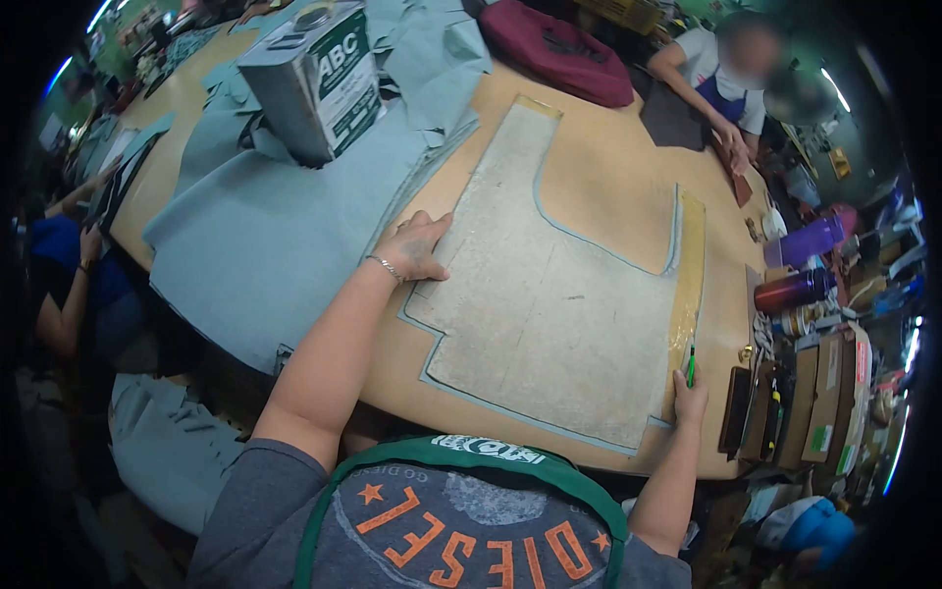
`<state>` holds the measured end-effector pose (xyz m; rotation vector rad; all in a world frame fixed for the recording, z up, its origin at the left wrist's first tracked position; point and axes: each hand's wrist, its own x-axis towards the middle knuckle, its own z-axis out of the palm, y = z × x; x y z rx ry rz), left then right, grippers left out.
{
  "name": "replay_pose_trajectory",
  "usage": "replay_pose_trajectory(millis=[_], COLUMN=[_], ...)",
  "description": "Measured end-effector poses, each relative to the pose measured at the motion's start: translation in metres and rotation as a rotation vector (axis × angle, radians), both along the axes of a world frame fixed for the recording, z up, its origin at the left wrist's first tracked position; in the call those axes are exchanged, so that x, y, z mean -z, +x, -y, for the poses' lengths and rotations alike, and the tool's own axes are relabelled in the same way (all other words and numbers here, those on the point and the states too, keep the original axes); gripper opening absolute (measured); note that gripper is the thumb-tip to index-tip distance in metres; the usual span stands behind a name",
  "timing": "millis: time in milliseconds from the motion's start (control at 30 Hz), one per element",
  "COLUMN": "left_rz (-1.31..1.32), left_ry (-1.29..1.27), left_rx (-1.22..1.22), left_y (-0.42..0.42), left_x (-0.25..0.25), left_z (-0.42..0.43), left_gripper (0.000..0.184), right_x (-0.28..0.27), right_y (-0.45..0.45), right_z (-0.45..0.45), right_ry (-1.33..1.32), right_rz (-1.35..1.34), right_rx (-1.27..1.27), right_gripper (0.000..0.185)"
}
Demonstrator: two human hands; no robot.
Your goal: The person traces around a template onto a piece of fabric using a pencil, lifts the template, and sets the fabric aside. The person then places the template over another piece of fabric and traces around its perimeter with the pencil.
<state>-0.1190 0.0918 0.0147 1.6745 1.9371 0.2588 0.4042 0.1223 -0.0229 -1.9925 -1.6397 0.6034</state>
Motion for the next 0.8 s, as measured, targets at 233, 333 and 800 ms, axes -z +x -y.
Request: replay_pose_trajectory(millis=[233,333,800], left_rz=[-0.046,-0.019,0.020], left_ry=[0.014,-0.031,0.252], left_rx=[0.055,0.046,0.105], left_y=[-0.003,-0.004,-0.009], left_x=[0.003,0.001,0.017], left_z=[-0.002,-0.004,0.013], left_gripper=[0.091,0.093,0.085], right_x=[-0.003,-0.008,0.016], right_y=[-0.008,-0.014,0.012], right_z=[0.003,0.004,-0.007], right_ry=[0.032,0.018,0.154], right_rz=[0.063,0.033,0.020], right_rx=[0.006,0.000,-0.003], right_gripper=[0.044,0.044,0.042])
